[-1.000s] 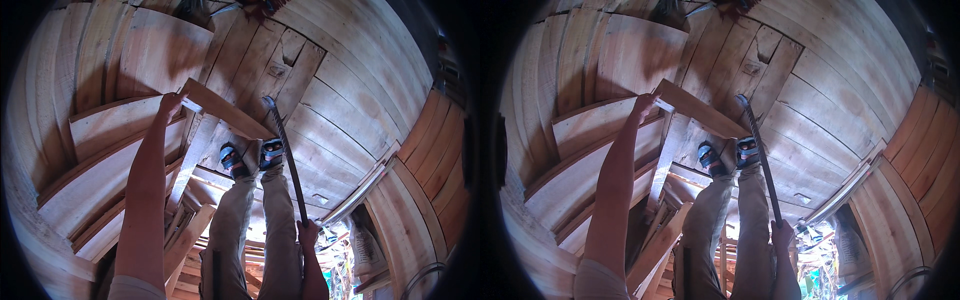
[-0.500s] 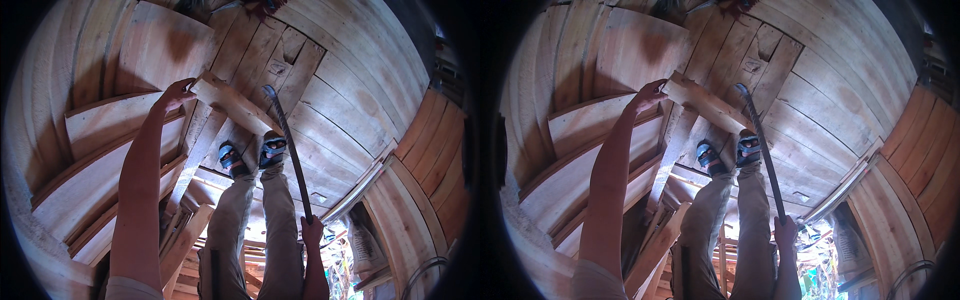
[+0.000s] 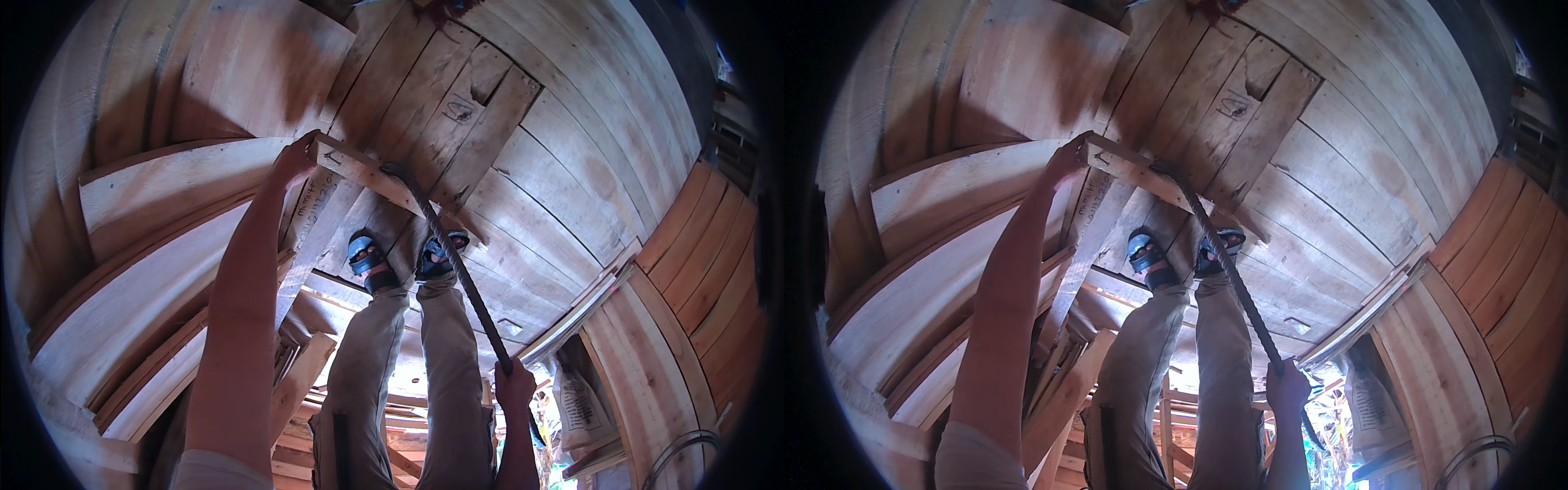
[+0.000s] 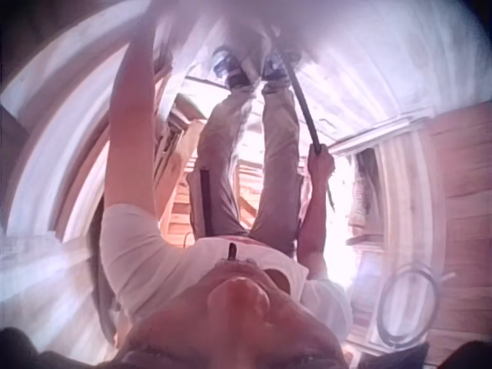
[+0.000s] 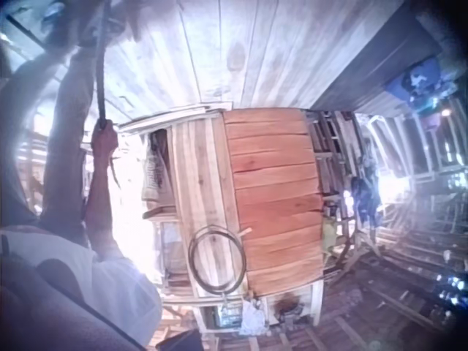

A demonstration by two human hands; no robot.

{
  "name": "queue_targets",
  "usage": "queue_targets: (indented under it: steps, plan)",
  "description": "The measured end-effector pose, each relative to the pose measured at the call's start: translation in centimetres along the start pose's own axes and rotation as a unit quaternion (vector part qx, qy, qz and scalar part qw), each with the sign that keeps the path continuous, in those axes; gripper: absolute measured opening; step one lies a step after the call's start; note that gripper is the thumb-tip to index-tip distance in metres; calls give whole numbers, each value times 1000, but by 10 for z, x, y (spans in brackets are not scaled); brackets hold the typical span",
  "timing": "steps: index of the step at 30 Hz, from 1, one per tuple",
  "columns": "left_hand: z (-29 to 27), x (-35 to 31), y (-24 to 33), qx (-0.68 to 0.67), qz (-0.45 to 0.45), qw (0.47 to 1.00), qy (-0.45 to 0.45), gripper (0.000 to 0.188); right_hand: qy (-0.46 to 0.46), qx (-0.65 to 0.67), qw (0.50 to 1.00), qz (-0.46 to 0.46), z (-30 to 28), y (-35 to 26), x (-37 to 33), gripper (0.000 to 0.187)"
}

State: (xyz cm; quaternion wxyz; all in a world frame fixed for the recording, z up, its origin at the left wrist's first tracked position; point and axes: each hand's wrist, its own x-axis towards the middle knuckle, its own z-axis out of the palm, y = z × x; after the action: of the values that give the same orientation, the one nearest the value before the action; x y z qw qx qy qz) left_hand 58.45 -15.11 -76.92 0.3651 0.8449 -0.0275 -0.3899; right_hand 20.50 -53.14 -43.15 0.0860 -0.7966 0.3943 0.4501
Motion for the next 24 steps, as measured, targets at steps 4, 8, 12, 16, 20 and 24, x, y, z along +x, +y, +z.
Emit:
queue_targets:
  steps: [4, 8, 12, 16, 20, 24]
  plan:
    - [7, 0, 1, 39, -32, 999, 9, 73, -11, -12, 1000, -7, 2, -6, 6, 26]
    - [11, -1, -15, -39, -20, 999, -2, 82, -6, -8, 999, -33, -6, -17, 16, 25]
    - [12, -7, -10, -185, -58, 980, -42, 96, -40, 9, 999, -20, -30, -27, 12, 26]
    - [0, -11, 25, -84, -101, 991, -23, 85, -67, -17, 997, -29, -69, -44, 7, 28]
    - [10, 0, 29, -37, -143, 989, 25, 71, -93, -64, 992, -51, -105, -67, 17, 31]
    - [22, 12, 44, 25, -189, 977, 96, 74, -75, -104, 990, -56, -114, -77, 27, 31]
